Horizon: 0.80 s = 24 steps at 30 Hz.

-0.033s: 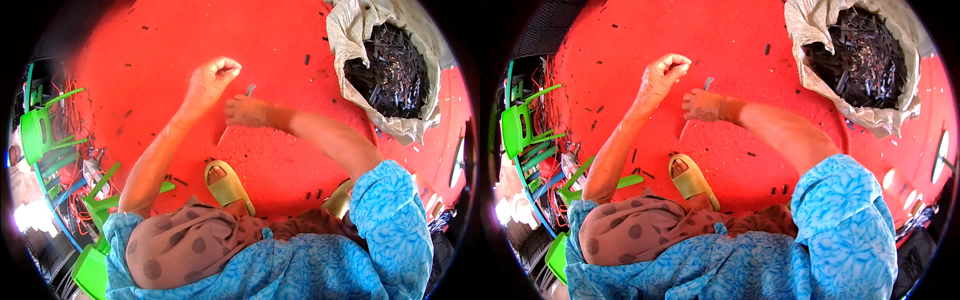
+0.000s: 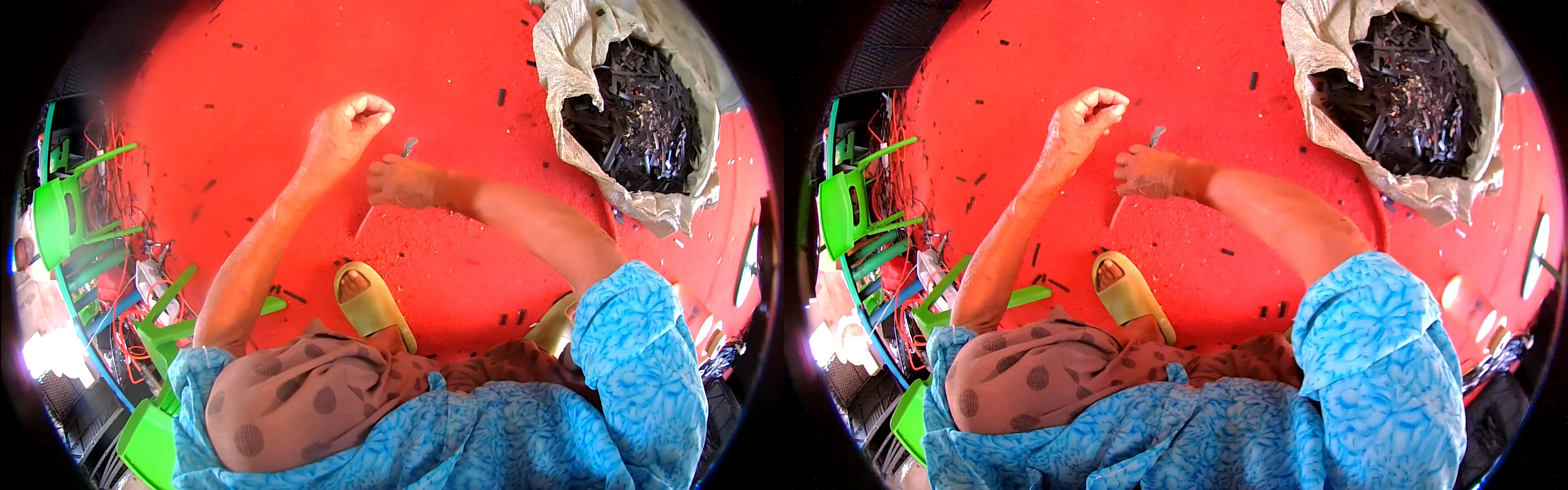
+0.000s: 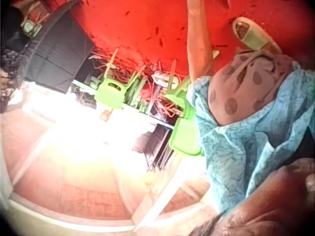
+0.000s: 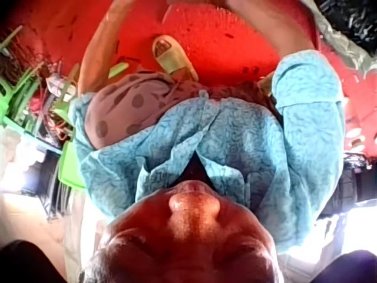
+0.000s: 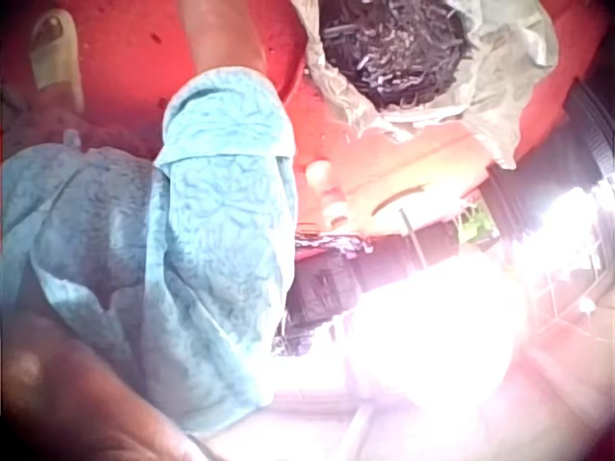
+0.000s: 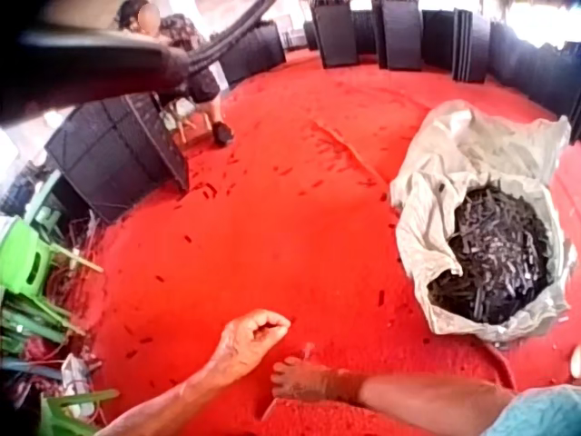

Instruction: The person gathers small dark bamboo splinters from the floor into a pile and then transfers them into a large bag.

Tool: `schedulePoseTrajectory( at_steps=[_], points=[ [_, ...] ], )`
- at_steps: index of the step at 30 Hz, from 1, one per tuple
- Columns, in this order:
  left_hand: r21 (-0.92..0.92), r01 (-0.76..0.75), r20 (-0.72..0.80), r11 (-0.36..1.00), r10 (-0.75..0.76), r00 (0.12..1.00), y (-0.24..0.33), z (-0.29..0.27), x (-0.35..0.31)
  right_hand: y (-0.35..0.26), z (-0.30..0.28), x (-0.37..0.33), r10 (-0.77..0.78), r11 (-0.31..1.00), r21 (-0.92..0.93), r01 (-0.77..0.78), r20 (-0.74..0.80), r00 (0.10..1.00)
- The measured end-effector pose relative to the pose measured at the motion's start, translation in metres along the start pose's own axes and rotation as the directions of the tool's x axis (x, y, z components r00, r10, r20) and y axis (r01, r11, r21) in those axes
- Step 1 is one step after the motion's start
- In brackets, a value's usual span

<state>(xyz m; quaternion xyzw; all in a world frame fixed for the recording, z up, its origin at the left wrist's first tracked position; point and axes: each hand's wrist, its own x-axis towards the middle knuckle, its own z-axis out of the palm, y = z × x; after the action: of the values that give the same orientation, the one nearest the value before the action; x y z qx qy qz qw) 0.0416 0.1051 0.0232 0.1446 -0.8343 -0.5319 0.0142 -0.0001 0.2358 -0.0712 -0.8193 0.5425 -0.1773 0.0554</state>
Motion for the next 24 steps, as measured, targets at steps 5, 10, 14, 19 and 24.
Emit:
schedulePoseTrajectory(
  at_steps=[5, 10, 14, 19, 24],
  points=[
    [0.008, 0.037, -0.017, 0.999, -0.036, 0.999, 0.001, 0.0, 0.0, 0.007, -0.01, -0.027, -0.083, 0.994, 0.065, 0.083, 0.007, 0.997],
    [-0.002, -0.029, 0.011, 1.0, 0.029, 1.0, 0.002, 0.006, 0.001, 0.012, -0.027, -0.057, -0.103, 0.994, 0.033, 0.101, 0.064, 0.993],
    [0.012, -0.012, 0.021, 1.0, 0.011, 1.0, 0.007, 0.012, 0.002, 0.017, -0.041, -0.087, -0.091, 0.995, 0.063, 0.083, 0.146, 0.985],
    [0.036, -0.02, 0.031, 0.999, 0.019, 0.999, 0.007, 0.019, 0.006, 0.016, -0.055, -0.115, -0.007, 1.0, 0.019, 0.003, 0.216, 0.976],
    [0.042, 0.027, 0.027, 0.999, -0.028, 0.999, 0.016, 0.018, 0.006, -0.041, -0.05, -0.129, 0.147, 0.976, 0.155, -0.153, 0.051, 0.988]
  ],
)
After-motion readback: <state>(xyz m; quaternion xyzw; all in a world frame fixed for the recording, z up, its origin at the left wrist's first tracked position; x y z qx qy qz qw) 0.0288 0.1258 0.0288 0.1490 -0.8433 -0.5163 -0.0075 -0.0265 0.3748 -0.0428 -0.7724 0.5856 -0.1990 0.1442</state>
